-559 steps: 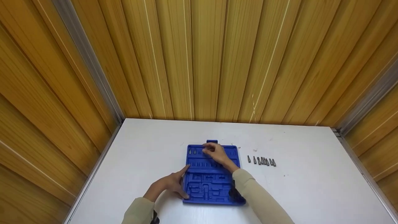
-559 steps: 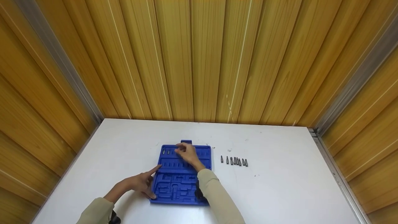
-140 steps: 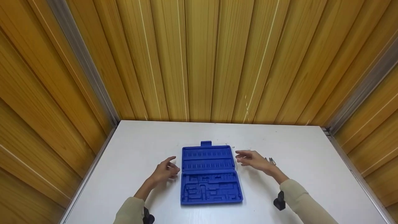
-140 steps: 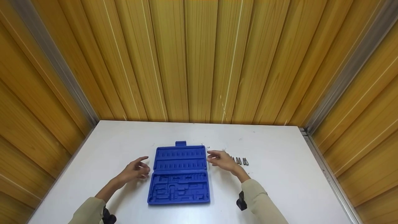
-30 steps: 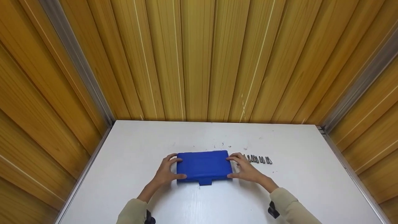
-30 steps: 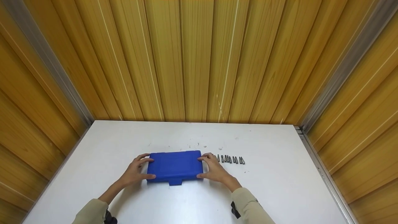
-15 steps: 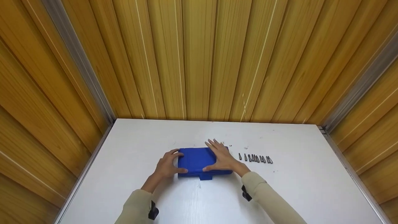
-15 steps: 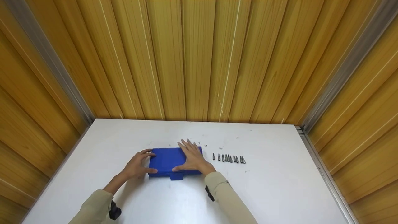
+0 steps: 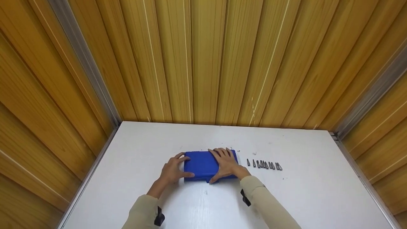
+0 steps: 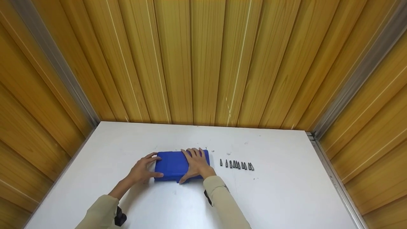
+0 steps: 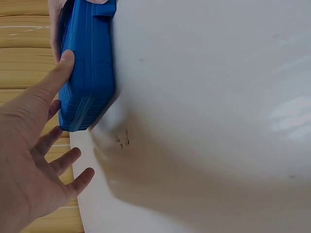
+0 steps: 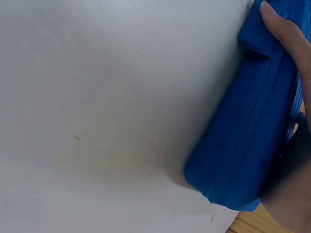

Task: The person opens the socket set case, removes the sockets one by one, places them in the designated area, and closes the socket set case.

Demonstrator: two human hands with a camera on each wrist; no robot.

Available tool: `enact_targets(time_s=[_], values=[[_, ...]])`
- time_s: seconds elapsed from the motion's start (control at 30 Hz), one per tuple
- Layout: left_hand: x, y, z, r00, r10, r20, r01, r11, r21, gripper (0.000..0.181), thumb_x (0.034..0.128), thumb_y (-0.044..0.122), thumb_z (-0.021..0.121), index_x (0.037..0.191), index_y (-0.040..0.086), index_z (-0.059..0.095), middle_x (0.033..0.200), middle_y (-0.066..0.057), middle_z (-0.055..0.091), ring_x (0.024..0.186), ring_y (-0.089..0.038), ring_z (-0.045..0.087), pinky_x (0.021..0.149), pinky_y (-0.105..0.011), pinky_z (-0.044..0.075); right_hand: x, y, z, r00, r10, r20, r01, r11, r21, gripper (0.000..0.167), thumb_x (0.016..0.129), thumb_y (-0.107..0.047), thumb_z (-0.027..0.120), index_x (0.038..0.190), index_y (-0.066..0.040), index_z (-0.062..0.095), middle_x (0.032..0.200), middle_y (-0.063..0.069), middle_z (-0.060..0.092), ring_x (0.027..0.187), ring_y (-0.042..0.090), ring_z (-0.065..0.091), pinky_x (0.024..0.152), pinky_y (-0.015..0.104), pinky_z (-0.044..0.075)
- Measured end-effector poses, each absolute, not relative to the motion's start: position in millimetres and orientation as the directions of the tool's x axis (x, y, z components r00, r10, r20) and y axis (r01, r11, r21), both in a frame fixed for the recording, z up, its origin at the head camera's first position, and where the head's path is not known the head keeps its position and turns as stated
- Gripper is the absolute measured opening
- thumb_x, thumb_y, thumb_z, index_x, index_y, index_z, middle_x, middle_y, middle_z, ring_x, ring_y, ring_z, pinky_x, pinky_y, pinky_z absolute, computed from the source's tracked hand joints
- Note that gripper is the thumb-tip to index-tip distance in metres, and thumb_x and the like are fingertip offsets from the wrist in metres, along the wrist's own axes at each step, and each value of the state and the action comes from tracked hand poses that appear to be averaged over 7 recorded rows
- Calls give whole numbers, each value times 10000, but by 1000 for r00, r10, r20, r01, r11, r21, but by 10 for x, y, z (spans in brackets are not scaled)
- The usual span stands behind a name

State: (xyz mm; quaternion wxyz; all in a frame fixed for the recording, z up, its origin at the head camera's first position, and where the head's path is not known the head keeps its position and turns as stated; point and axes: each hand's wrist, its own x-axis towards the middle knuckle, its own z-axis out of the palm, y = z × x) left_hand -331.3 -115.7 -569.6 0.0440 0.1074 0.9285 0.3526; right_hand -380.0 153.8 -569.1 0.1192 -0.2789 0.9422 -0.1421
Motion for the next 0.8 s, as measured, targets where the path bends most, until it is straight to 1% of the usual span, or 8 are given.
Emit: enact_targets(time_s=[0.17, 0.33, 0.43, 0.53, 0.63, 0.8], values=[[-3290, -1158, -5713, -968, 250, 11, 194, 721, 665, 731, 760, 401, 902, 1371, 94, 644, 1572, -174, 462, 1414, -460, 448, 1095, -711, 376, -3756, 1561, -5773, -830, -557, -42, -509, 786, -351, 1287, 559, -645, 901, 1588, -125, 329, 1532, 192, 422, 1428, 432, 365, 1188, 670, 228], [-3276, -1164, -5729, -965, 262, 19, 208, 718, 664, 728, 767, 394, 897, 1373, 85, 639, 1565, -189, 463, 1405, -469, 451, 1084, -714, 381, -3741, 1578, -5823, -812, -582, 46, -561, 755, -340, 1268, 538, -644, 889, 1560, -93, 380, 1476, 204, 472, 1374, 435, 416, 1126, 682, 285], [-3281, -1152, -5737, -965, 263, 17, 204, 702, 683, 724, 777, 376, 894, 1383, 80, 630, 1573, -192, 453, 1414, -474, 441, 1095, -708, 380, -3733, 1590, -5830, -807, -586, 75, -573, 747, -338, 1263, 529, -630, 893, 1549, -76, 395, 1463, 206, 486, 1365, 430, 428, 1117, 686, 293], [-3287, -1149, -5742, -963, 268, 18, 203, 684, 701, 726, 789, 370, 887, 1392, 68, 618, 1580, -199, 441, 1420, -479, 431, 1099, -709, 376, -3740, 1595, -5835, -803, -589, 88, -581, 743, -332, 1260, 527, -624, 894, 1546, -72, 399, 1465, 206, 490, 1366, 427, 432, 1114, 690, 296], [-3293, -1157, -5751, -962, 273, 20, 207, 680, 703, 726, 798, 375, 878, 1399, 66, 612, 1585, -200, 436, 1421, -481, 430, 1099, -720, 365, -3754, 1605, -5837, -802, -593, 76, -581, 742, -336, 1260, 545, -635, 887, 1558, -81, 382, 1495, 206, 472, 1384, 432, 420, 1130, 691, 283], [-3314, -1185, -5806, -961, 277, 23, 217, 695, 686, 713, 819, 412, 853, 1417, 110, 607, 1602, -161, 429, 1438, -459, 422, 1121, -726, 331, -3767, 1665, -5859, -794, -606, 50, -585, 740, -331, 1286, 595, -724, 841, 1600, -109, 325, 1613, 174, 378, 1492, 408, 339, 1209, 663, 220]])
